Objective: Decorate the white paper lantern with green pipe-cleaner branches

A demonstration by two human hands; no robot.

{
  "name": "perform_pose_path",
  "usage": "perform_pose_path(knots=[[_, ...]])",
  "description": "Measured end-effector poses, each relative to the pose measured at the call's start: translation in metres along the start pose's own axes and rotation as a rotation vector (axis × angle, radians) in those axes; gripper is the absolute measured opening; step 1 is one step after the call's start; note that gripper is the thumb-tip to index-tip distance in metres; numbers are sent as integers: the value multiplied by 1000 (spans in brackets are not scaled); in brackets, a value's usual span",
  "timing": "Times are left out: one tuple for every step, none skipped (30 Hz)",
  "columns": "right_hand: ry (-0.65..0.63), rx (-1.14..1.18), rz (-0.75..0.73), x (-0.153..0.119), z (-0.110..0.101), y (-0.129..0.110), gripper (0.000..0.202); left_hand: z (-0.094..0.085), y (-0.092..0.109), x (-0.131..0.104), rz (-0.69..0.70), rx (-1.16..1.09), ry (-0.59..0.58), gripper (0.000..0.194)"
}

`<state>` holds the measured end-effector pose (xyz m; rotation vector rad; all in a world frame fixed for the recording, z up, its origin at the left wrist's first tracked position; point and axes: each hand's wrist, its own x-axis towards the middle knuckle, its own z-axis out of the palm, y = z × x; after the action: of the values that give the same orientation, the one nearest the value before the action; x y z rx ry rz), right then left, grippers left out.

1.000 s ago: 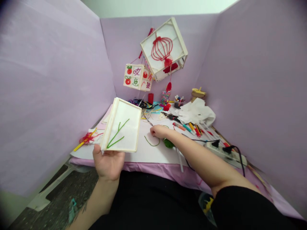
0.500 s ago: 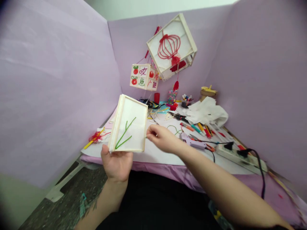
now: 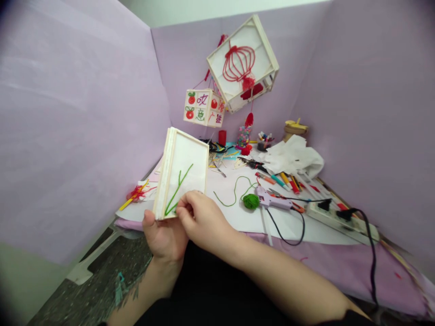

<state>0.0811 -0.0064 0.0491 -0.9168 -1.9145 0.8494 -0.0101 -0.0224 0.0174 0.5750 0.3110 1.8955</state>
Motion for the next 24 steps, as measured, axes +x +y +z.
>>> perform_pose_path(knots=[[3, 3, 3, 0, 0, -1, 13, 0, 0, 0, -5, -2, -2, 57], [6, 6, 4, -1, 0, -1, 13, 0, -1, -1, -9, -5, -4, 58], [9, 9, 5, -1, 1, -1, 13, 0, -1, -1, -12, -10, -8, 58], [13, 11, 6, 0, 1, -1, 13, 1, -1, -1, -13, -16, -13, 57], [15, 14, 8, 0, 1, -1, 13, 1, 0, -1, -12, -23, -15, 57], [18, 16, 9, 1, 2, -1, 12, 1, 0, -1, -11, -28, -16, 56], [22, 18, 10, 1, 2, -1, 12, 1, 0, -2, -10, -33, -13, 55], [24, 20, 13, 1, 3, -1, 12, 1, 1, -2, -8, -35, -6, 54], [26, 22, 17, 2, 3, -1, 12, 1, 1, -2, -9, -37, 1, 54], [28, 23, 21, 1, 3, -1, 12, 1, 1, -2, -10, -39, 7, 53], [28, 24, 26, 1, 3, -1, 12, 0, 1, -2, -14, -39, 9, 54], [31, 26, 31, 1, 3, -2, 12, 0, 1, -2, -16, -40, 7, 54], [34, 29, 33, 0, 3, -2, 11, -1, 1, -2, -15, -41, 4, 55], [37, 32, 32, 0, 3, -3, 11, -1, 1, -3, -14, -41, 1, 56], [44, 35, 30, -1, 3, -3, 11, -1, 1, -3, -12, -42, -1, 57], [52, 41, 29, -1, 3, -3, 11, -1, 1, -3, -11, -43, -2, 57], [62, 48, 27, -1, 2, -3, 11, -1, 1, -3, -12, -44, -3, 57], [70, 57, 24, -1, 2, -3, 11, -1, 1, -3, -14, -44, -4, 57], [76, 69, 23, -1, 2, -2, 10, -1, 1, -2, -19, -41, -6, 56], [80, 81, 25, -1, 2, -2, 10, 0, 1, -2, -19, -37, -7, 56], [83, 94, 26, -1, 2, -1, 10, 0, 1, -2, -15, -30, -7, 56], [88, 107, 26, -1, 2, 0, 10, 0, 1, -2, -10, -20, -4, 55], [95, 120, 22, -2, 2, 0, 10, 1, 1, -2, -2, -11, 0, 56], [106, 128, 8, -3, 2, 1, 9, 1, 1, -2, 5, -5, 5, 56]])
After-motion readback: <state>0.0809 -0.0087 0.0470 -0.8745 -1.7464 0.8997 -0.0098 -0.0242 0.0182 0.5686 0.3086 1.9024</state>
